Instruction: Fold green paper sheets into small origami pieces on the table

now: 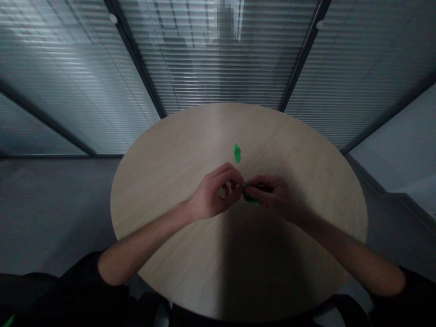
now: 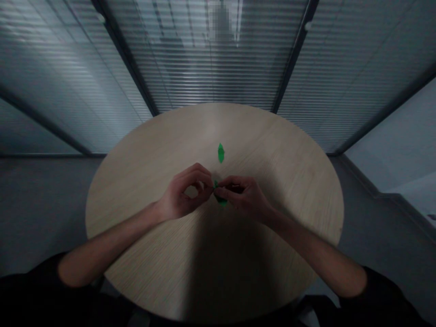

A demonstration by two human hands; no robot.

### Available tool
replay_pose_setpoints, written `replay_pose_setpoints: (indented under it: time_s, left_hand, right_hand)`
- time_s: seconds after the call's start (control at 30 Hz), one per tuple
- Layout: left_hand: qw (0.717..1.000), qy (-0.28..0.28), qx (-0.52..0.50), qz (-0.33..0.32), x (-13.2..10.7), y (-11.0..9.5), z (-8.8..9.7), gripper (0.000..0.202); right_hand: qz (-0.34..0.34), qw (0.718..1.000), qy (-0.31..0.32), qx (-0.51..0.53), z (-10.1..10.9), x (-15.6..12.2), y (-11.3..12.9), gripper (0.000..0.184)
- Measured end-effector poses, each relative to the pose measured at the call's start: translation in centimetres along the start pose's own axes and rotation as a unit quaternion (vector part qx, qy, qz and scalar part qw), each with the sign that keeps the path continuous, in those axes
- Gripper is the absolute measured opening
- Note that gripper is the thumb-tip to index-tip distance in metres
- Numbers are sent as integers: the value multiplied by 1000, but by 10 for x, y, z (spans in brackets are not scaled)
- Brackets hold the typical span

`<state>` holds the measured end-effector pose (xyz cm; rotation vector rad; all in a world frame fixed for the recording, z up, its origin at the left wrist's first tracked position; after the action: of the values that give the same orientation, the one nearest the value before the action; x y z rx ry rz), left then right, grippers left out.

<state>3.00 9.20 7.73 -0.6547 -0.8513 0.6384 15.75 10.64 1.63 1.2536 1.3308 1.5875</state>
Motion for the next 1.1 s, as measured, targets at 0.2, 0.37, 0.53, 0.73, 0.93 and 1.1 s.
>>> replay_pose_setpoints:
  time_s: [0.2,0.37,0.53,0.73,0.93,1.1]
  left_hand:
    - [1000,-3,3,-21,-2,-1,0,9]
    - [1000,3,11,-25,-3,-1,-3,9]
    - [999,-4,20,-31,-2,-2,-1,7]
    - [999,-19,27,-42,-3,-3,1,10]
    - [998,-22,33,-42,-3,-4,3,8]
    - [999,-20,32,-14,-3,-1,1,9]
  right_hand:
    - [13,1000,1,-9,-1,1,5,21]
    - [14,1000,1,-19,-1,0,3,23]
    - [19,999,-13,-35,3,1,4,24]
    - [26,998,-37,-38,8,1,5,22]
    - [37,997,-49,-36,9,0,6,21]
    - [40,997,-49,-35,9,0,6,22]
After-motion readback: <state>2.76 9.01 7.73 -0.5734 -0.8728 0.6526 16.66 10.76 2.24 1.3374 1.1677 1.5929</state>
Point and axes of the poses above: each hand's wrist, its own x-axis towards the middle knuckle, its own z-axis out of the back of the hand, y = z × x, the point moved 10 cm from there along x, towards the middle knuckle, and after that the axes turned 12 degrees about z, right-handed, at the moved point
